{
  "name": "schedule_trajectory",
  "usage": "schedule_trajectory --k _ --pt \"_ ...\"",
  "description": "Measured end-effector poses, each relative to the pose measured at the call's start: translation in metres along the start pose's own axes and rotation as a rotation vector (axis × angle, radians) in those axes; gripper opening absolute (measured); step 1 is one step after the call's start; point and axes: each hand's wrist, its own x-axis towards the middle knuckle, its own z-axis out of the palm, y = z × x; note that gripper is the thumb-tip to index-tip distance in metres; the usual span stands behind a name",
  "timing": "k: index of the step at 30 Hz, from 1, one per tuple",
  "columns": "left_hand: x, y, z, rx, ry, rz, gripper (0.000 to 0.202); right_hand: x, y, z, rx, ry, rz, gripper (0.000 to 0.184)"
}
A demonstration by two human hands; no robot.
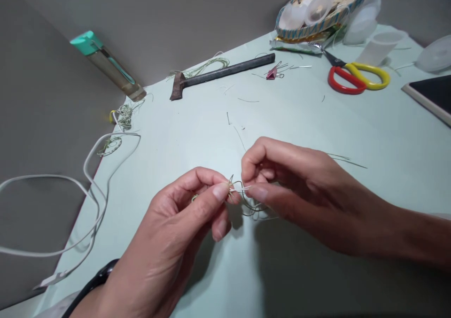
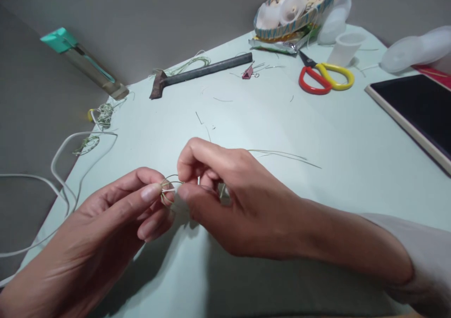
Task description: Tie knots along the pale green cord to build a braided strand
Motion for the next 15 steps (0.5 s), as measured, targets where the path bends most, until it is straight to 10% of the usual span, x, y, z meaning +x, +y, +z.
schedule_trajectory --k 15 --pt "-0.0018 -0.0043 -0.0022 0.231 0.028 0.085 0.022 0.0060 -0.0006 -0.0011 0.186 -0.016 0.248 0.016"
